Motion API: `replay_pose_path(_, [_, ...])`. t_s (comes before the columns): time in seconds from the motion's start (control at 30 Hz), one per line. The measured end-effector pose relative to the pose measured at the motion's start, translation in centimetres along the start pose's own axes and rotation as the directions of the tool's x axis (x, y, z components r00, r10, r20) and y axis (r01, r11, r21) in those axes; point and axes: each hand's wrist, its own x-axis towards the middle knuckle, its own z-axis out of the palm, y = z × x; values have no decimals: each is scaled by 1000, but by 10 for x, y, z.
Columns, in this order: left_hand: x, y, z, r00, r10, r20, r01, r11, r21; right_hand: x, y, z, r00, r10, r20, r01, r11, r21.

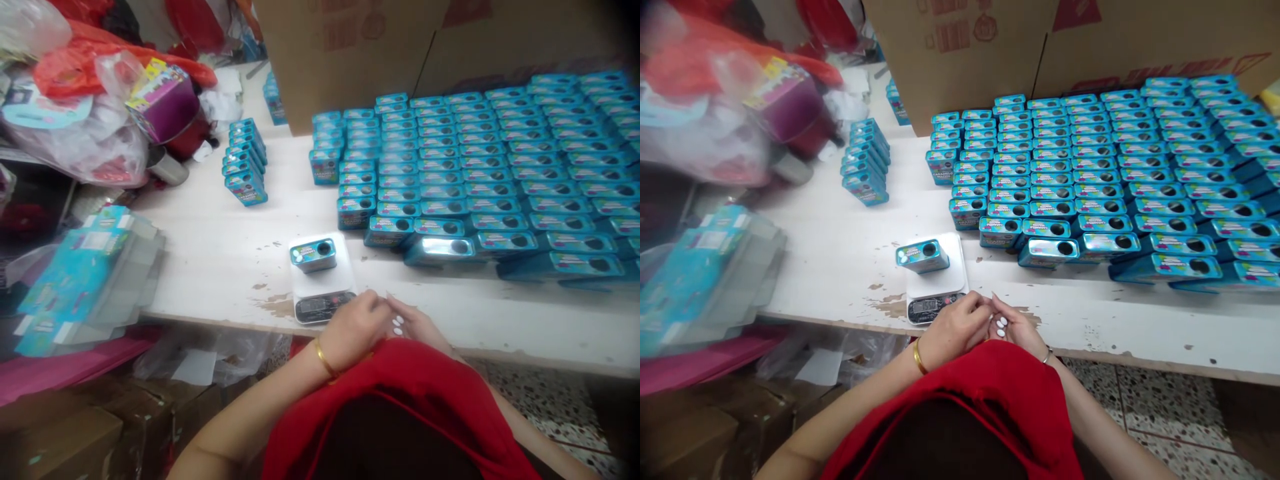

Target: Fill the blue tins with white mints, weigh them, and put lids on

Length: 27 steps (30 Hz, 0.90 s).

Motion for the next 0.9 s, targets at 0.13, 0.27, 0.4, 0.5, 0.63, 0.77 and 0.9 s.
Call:
replay_pose_path(0.13, [0, -2, -5, 999, 44, -24, -45, 998, -39, 1, -1, 6, 994, 75, 79, -74, 997, -9])
replay_pose_path(0.27, [-14, -17, -37, 954, 65, -294, -79, 996, -36, 3, -4, 11, 993, 60, 101, -64, 997, 34])
replay_pose_path(0.4, [-38, -47, -70, 748, -109, -655, 230, 968, 101, 7, -4, 13, 999, 1, 34, -4, 995, 99])
replay_pose_path(0.5, [-48, -65, -75, 730, -137, -670, 359, 911, 204, 9, -5, 13, 999, 25, 24, -27, 992, 119])
replay_pose_path(0.63, [-44, -71, -65, 786, -159, -598, 381, 886, 264, 8, -6, 15, 999, 36, 25, -38, 992, 120])
replay_pose_path(0.77, [-29, -66, -58, 812, -153, -563, 365, 886, 286, 7, -8, 16, 999, 38, -5, -38, 994, 102])
replay_pose_path(0.9, [-10, -60, -59, 861, -112, -496, 292, 907, 302, 8, -9, 14, 999, 37, -4, -37, 994, 100])
